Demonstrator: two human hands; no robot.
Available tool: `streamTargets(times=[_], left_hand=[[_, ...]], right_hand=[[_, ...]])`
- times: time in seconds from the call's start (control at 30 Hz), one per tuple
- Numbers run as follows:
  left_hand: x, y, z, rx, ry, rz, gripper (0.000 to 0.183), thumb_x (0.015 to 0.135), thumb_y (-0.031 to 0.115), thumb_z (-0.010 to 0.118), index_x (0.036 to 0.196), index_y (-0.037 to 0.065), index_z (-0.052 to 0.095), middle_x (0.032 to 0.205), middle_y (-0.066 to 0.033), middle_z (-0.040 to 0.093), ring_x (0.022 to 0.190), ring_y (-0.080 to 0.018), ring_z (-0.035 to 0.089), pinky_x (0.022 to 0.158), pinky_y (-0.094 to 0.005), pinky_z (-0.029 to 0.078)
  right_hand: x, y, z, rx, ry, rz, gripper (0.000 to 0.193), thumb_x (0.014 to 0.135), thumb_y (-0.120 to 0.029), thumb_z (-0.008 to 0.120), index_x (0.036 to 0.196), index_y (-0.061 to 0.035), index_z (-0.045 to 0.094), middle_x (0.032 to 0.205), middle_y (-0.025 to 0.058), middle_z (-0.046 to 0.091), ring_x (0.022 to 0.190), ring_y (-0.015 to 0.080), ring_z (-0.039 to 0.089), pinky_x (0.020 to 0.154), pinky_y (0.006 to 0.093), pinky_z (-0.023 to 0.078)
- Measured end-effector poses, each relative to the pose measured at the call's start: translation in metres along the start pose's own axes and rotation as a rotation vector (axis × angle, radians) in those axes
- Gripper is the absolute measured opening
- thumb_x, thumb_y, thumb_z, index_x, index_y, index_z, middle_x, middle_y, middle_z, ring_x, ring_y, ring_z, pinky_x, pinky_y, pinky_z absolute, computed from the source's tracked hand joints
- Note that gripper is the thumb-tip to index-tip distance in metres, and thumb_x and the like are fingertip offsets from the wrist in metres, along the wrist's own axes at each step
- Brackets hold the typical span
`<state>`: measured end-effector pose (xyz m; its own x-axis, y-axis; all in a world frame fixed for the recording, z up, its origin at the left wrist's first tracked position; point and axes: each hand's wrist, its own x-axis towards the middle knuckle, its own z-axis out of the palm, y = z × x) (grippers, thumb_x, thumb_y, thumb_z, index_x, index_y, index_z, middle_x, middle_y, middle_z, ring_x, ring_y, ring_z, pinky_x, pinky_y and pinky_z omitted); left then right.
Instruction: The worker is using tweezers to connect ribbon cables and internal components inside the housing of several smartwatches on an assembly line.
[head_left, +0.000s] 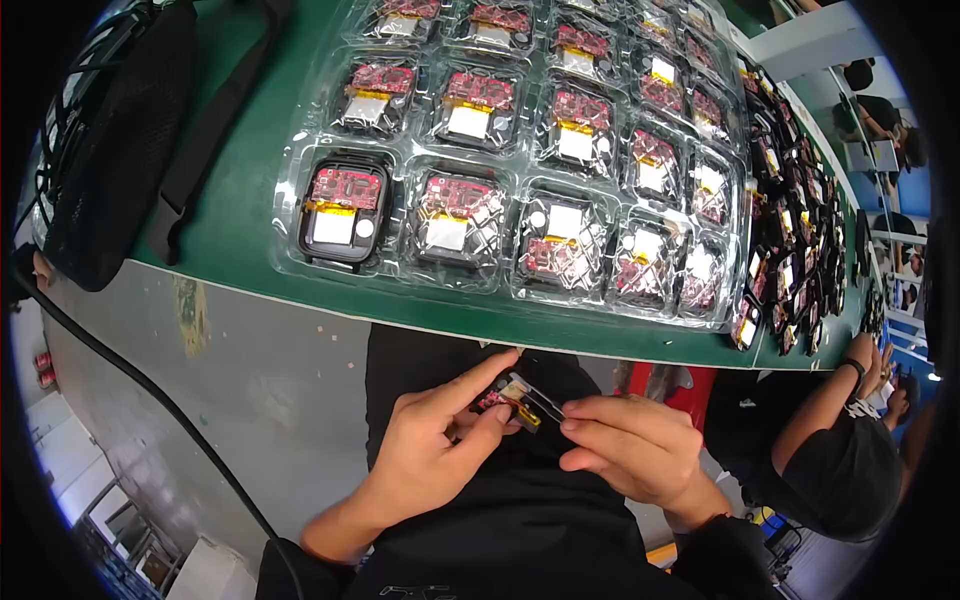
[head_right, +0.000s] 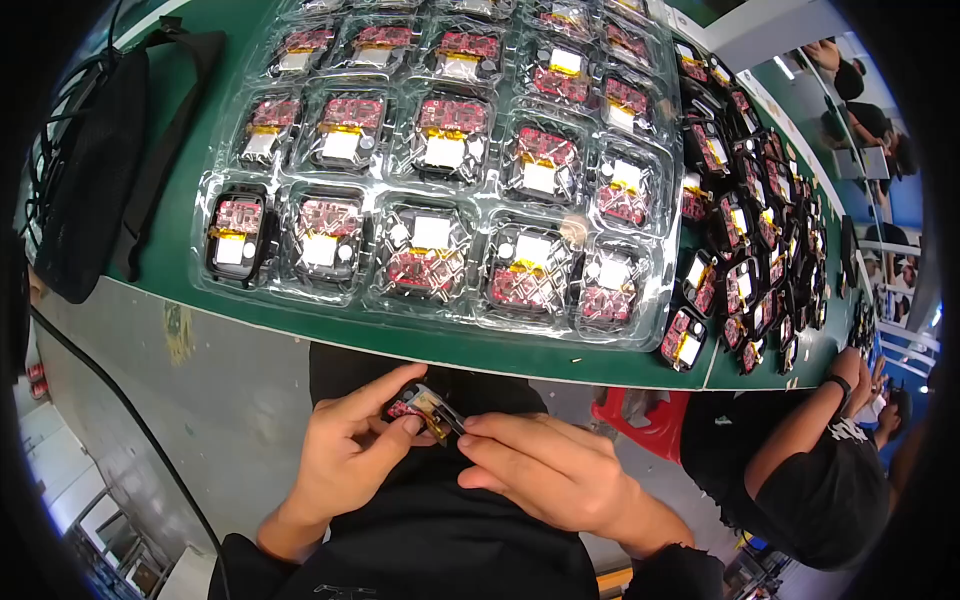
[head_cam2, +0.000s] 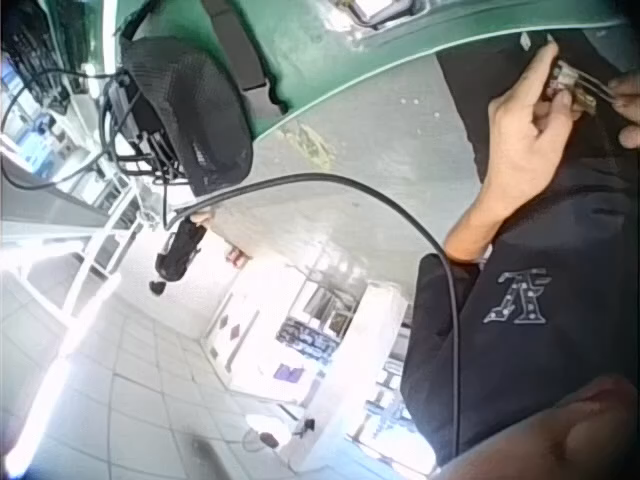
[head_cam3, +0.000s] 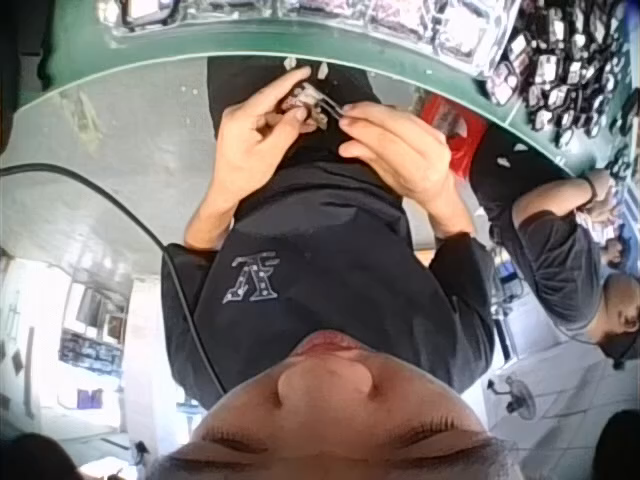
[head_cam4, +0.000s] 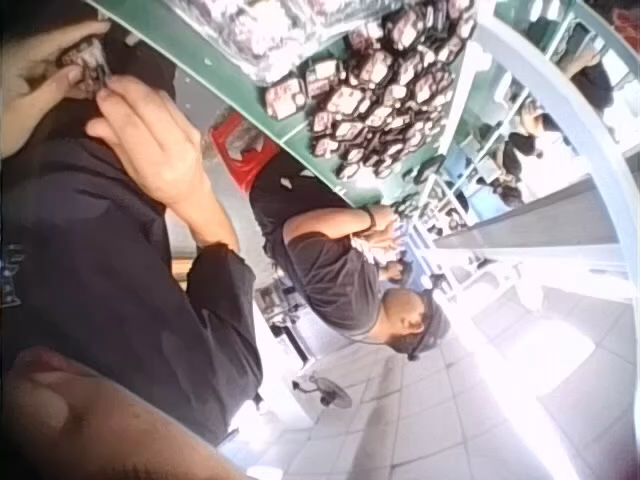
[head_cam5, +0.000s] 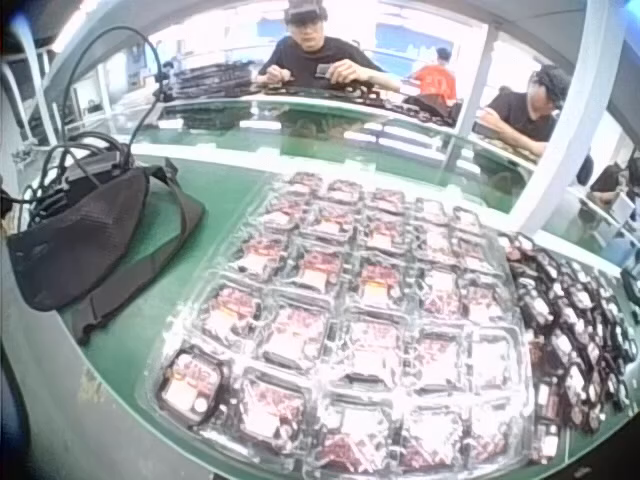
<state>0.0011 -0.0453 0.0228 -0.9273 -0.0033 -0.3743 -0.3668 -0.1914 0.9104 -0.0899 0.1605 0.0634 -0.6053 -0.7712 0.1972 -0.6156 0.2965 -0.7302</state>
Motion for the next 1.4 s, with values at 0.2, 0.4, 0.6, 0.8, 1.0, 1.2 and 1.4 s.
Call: streamTargets(times=[0.2,0.4,0.6,0.8,1.0,1.2,1.4], left_hand=[[-0.002,0.0,-0.002,-0.056,0.021,-0.001,0.047,0.094,-0.006,0.058,0.14,0.0,0.053,0.103,-0.0128,0.072,0.089,-0.0152,0.072,0.078,-0.0258,0.06],[-0.001,0.002,-0.003,-0.105,-0.028,-0.037,0.047,0.094,-0.006,0.059,0.14,0.0,0.053,0.105,-0.0112,0.072,0.089,-0.0126,0.071,0.079,-0.0252,0.059],[-0.003,0.001,0.0,-0.041,0.011,-0.016,0.048,0.094,-0.006,0.059,0.141,0.001,0.053,0.102,-0.0117,0.072,0.088,-0.0115,0.071,0.075,-0.0231,0.058],[0.001,-0.002,0.004,-0.088,0.014,0.001,0.048,0.094,-0.006,0.059,0.141,0.0,0.052,0.099,-0.0126,0.073,0.087,-0.0144,0.072,0.074,-0.0228,0.057],[-0.001,-0.002,-0.002,-0.05,-0.024,-0.004,0.047,0.093,-0.006,0.059,0.139,0.0,0.054,0.099,-0.013,0.073,0.088,-0.0162,0.073,0.072,-0.0237,0.057],[0.001,-0.005,-0.004,0.072,-0.05,0.064,0.046,0.092,-0.006,0.059,0.138,0.001,0.056,0.098,-0.014,0.073,0.087,-0.0159,0.073,0.072,-0.0246,0.058],[0.003,0.009,-0.004,0.026,0.002,0.016,0.043,0.091,-0.011,0.058,0.133,-0.006,0.057,0.1,-0.0125,0.072,0.084,-0.0115,0.069,0.076,-0.0283,0.062]], right_hand=[[-0.004,0.017,0.003,0.221,-0.001,0.042,0.029,0.076,-0.017,0.083,0.098,-0.0005,0.074,0.101,0.0127,0.072,0.076,0.0221,0.071,0.063,0.0287,0.058],[-0.006,0.02,0.003,0.307,-0.073,0.036,0.027,0.077,-0.016,0.083,0.097,0.0004,0.074,0.099,0.0134,0.072,0.076,0.0233,0.071,0.064,0.0305,0.059],[0.0,0.005,0.004,0.059,0.05,-0.047,0.026,0.076,-0.015,0.084,0.095,-0.0003,0.073,0.097,0.0124,0.072,0.076,0.0235,0.071,0.063,0.0313,0.059],[-0.003,0.01,-0.002,0.074,0.021,0.011,0.023,0.077,-0.014,0.083,0.093,-0.0009,0.074,0.096,0.0119,0.072,0.074,0.0227,0.071,0.061,0.0296,0.058],[-0.006,0.024,0.003,0.358,0.067,0.136,0.014,0.08,-0.006,0.08,0.09,0.0018,0.075,0.095,0.0148,0.073,0.075,0.022,0.072,0.063,0.0289,0.058],[-0.006,0.024,0.006,0.45,-0.014,0.197,0.013,0.081,-0.006,0.079,0.09,0.0028,0.074,0.094,0.0149,0.073,0.074,0.022,0.071,0.063,0.029,0.058],[-0.001,0.014,-0.001,0.238,0.064,0.037,0.016,0.08,-0.01,0.081,0.09,0.0009,0.074,0.093,0.013,0.073,0.071,0.0221,0.071,0.062,0.0292,0.057]])
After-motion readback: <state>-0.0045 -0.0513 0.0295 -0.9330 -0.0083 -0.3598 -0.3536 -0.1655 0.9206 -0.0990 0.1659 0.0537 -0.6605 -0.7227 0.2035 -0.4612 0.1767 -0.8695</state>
